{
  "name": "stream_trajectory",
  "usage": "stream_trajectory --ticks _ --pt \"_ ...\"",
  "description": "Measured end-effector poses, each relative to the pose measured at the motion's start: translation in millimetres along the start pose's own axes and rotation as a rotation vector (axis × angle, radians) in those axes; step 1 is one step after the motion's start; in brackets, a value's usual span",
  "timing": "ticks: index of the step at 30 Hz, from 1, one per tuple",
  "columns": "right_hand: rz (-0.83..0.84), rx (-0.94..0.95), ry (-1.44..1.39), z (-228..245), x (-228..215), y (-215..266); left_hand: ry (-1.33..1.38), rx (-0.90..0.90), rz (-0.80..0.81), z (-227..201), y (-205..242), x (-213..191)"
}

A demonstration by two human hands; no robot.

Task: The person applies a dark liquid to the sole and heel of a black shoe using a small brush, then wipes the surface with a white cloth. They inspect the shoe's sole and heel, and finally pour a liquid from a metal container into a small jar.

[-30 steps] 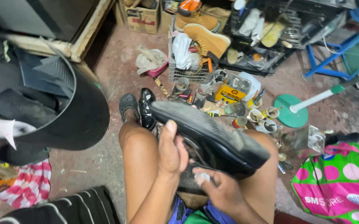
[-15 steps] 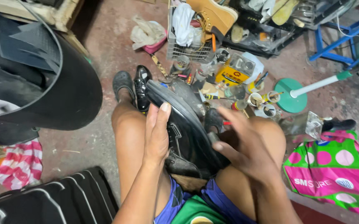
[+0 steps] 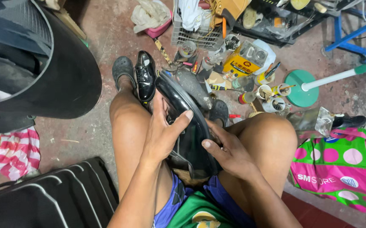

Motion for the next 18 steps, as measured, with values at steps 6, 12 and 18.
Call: stream_trajectory --ticks 6,12,18 --pt "-0.091 -0.003 0.172 9 0 0 -0.051 0.000 0.023 1 4 -1" --pt "-0.275 0.186 0.383 18 -4 3 0.132 0.007 0.115 -9 3 2" --pt "-0.477 -0.092 0.703 53 -1 16 0.202 0.053 0.177 -19 5 3"
Point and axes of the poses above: each hand's wrist, its own y-axis away from the middle knuckle, its own x-axis out of the palm, z = x × y, the point moved 5 cm from there along -y, towards the middle knuckle, and after that the axes turned 13 degrees about z, right-handed, at the moved point
